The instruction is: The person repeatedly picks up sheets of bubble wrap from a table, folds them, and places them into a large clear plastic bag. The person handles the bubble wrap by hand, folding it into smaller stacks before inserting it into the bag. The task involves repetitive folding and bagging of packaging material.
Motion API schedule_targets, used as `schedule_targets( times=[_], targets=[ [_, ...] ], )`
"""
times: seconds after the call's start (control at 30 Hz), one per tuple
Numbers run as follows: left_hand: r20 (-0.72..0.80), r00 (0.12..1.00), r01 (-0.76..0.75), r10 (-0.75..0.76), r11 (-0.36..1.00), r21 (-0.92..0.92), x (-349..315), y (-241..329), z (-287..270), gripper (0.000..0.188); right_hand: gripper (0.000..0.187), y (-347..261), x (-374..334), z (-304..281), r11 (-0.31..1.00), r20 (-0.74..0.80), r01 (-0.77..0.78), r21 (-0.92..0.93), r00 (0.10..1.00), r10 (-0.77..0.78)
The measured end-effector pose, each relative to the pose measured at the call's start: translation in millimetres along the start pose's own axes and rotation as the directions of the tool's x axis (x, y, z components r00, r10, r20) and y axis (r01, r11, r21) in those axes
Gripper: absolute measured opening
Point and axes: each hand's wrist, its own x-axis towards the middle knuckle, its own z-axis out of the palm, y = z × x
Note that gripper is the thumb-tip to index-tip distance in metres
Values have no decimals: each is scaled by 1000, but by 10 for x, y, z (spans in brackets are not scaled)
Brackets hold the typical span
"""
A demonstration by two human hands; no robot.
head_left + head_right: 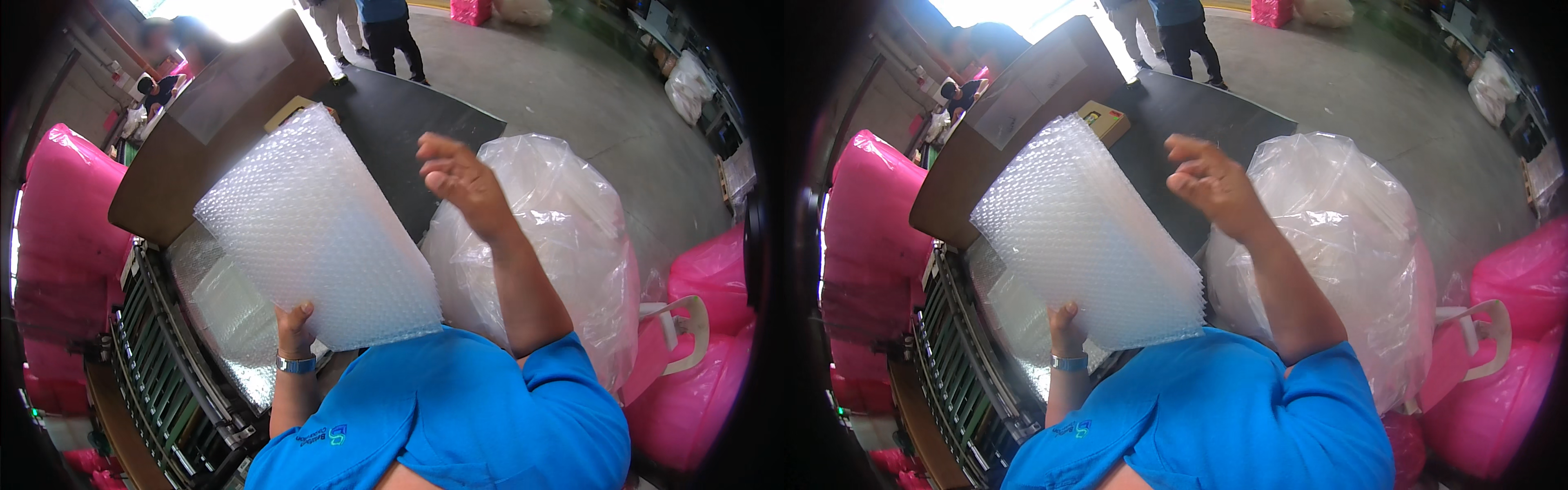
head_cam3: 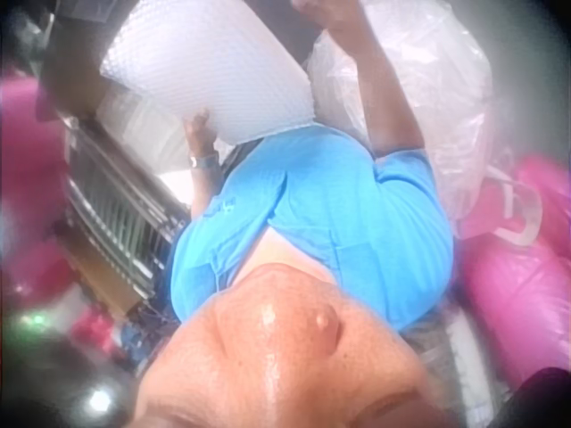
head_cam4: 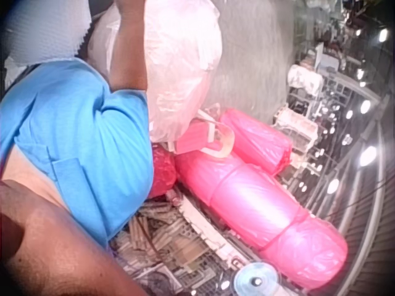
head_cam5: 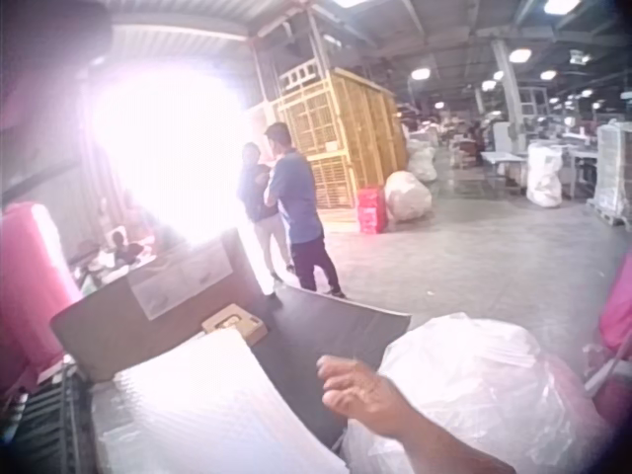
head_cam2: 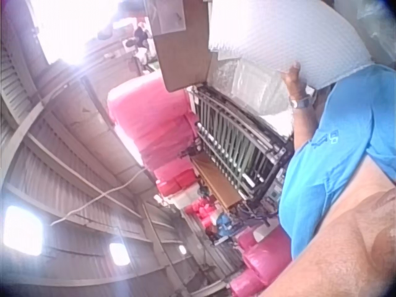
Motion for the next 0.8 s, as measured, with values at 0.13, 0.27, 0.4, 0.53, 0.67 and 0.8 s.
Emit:
schedule_targets(
  times=[0.13, 0.27, 0.4, 0.53, 0.67, 0.8],
  targets=[
    [33, 999, -7, 5, 997, 74, 28, 5, 74, 74, 20, 88, -94, 344, 996, 120, 86, -36, 989, -82],
    [10, 1000, -30, 29, 996, 88, -14, 40, 118, 73, 25, 161, -25, 345, 915, -117, 0, 404, 992, 52],
    [-15, 998, -57, 59, 990, 127, -51, 64, 94, 73, 24, 170, 61, 85, 888, -78, -23, 460, 995, 67],
    [-3, 999, -43, 44, 981, 191, -35, 72, 57, 73, 18, 33, -36, 320, 990, -7, 3, 144, 1000, -2],
    [17, 995, -98, 97, 978, 182, -26, 108, 171, 76, 19, 165, -119, 428, 988, -38, 7, 151, 999, -1],
    [-6, 996, -86, 88, 984, 153, -31, 68, 133, 77, 22, 240, -2, 271, 708, -105, 21, 706, 992, 75]
  ],
)
